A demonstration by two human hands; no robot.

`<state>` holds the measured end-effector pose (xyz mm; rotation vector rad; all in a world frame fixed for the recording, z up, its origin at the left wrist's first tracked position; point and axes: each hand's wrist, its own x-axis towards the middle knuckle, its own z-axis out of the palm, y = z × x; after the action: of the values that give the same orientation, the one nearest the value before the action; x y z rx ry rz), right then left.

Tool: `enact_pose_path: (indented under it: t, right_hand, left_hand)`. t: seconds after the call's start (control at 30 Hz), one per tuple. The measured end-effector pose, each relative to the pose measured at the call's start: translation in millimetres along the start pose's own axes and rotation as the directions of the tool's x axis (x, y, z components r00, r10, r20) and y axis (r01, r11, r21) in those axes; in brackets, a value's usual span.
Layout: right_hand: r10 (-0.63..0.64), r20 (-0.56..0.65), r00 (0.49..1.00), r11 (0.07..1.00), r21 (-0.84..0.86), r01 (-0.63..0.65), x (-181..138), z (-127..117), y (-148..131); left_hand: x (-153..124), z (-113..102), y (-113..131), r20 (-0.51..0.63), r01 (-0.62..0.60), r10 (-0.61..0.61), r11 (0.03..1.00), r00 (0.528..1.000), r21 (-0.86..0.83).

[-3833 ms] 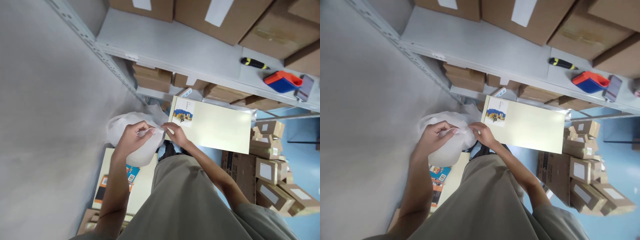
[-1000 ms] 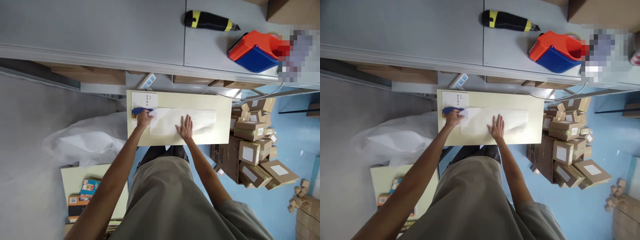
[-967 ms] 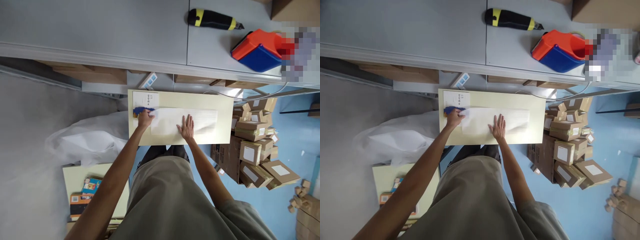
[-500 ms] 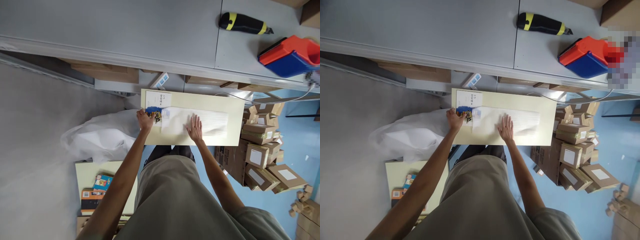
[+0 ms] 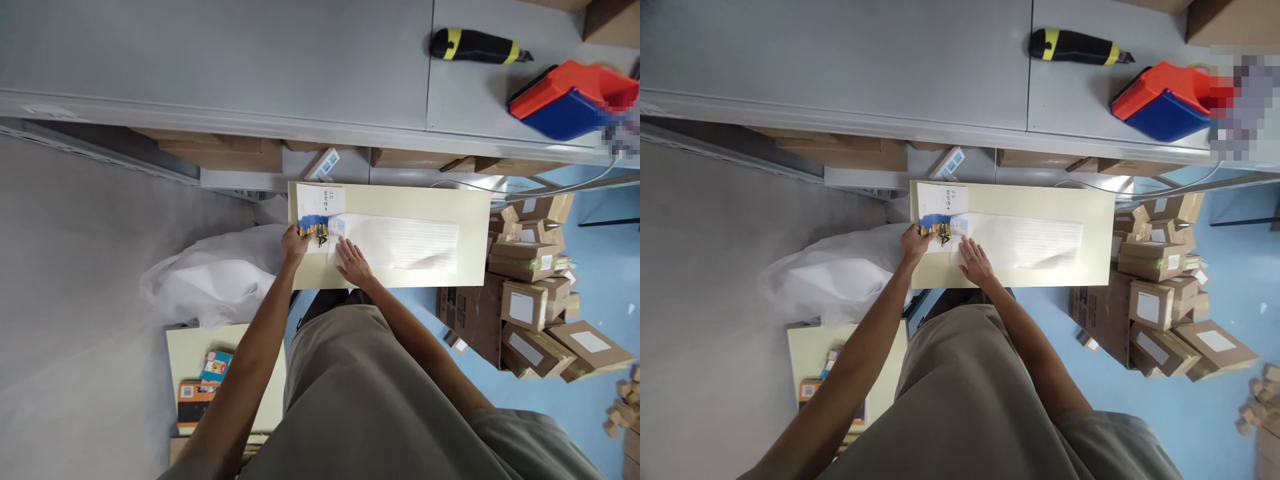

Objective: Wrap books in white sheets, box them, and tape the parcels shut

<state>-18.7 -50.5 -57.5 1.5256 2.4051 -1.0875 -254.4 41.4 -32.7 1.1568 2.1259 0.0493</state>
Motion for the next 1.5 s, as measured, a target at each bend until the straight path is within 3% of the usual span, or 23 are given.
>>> enact_pose_path:
  t: [0.17, 0.3, 0.43, 0.53, 0.6, 0.7, 0.87, 1.0, 1.1, 1.2, 1.33, 1.5]
  right_hand:
    - [-0.017, 0.009, 1.0, 1.0, 0.018, 0.017, 2, -2, 0]
    - [-0.034, -0.01, 0.999, 0.995, 0.099, 0.035, 3, -4, 2]
    - [-0.01, -0.062, 0.998, 0.933, 0.36, 0.031, -2, -16, 12]
    - [0.13, -0.092, 0.987, 0.752, 0.658, -0.038, -19, -35, 32]
    - [0.247, -0.089, 0.965, 0.568, 0.82, -0.07, -38, -51, 55]
    - [0.406, -0.128, 0.905, 0.39, 0.92, -0.045, -79, -73, 109]
    - [0.6, -0.224, 0.768, 0.382, 0.924, -0.029, -166, -92, 215]
    - [0.628, -0.258, 0.734, 0.386, 0.923, -0.006, -214, -98, 275]
    - [0.606, -0.293, 0.74, 0.424, 0.906, 0.011, -222, -98, 302]
    - [0.653, -0.279, 0.704, 0.491, 0.864, -0.114, -213, -95, 320]
    - [0.724, -0.243, 0.646, 0.556, 0.759, -0.338, -200, -90, 331]
    - [0.686, -0.259, 0.68, 0.649, 0.641, -0.41, -198, -88, 333]
  left_hand:
    - [-33, -18, 9, -0.089, -0.059, 0.059, 0.998, 0.994, -0.004]
    - [-74, -47, 15, -0.215, -0.074, 0.081, 0.996, 0.973, 0.041]
    - [-119, -80, 20, -0.315, -0.078, 0.069, 0.997, 0.947, -0.017]
    - [-149, -77, 36, -0.233, -0.135, 0.084, 0.968, 0.969, -0.21]
    - [-162, -52, 53, -0.143, -0.166, 0.121, 0.915, 0.982, -0.368]
    - [-173, 15, 89, -0.007, -0.144, 0.168, 0.825, 0.986, -0.546]
    - [-186, 148, 155, 0.169, -0.081, 0.244, 0.761, 0.955, -0.643]
    - [-193, 222, 189, 0.226, -0.135, 0.317, 0.804, 0.921, -0.579]
    - [-190, 252, 201, 0.209, -0.212, 0.343, 0.856, 0.916, -0.472]
    - [-183, 267, 205, 0.204, -0.243, 0.325, 0.907, 0.924, -0.344]
    - [-174, 276, 201, 0.201, -0.228, 0.286, 0.935, 0.937, -0.27]
    - [-165, 277, 193, 0.244, -0.187, 0.258, 0.942, 0.935, -0.278]
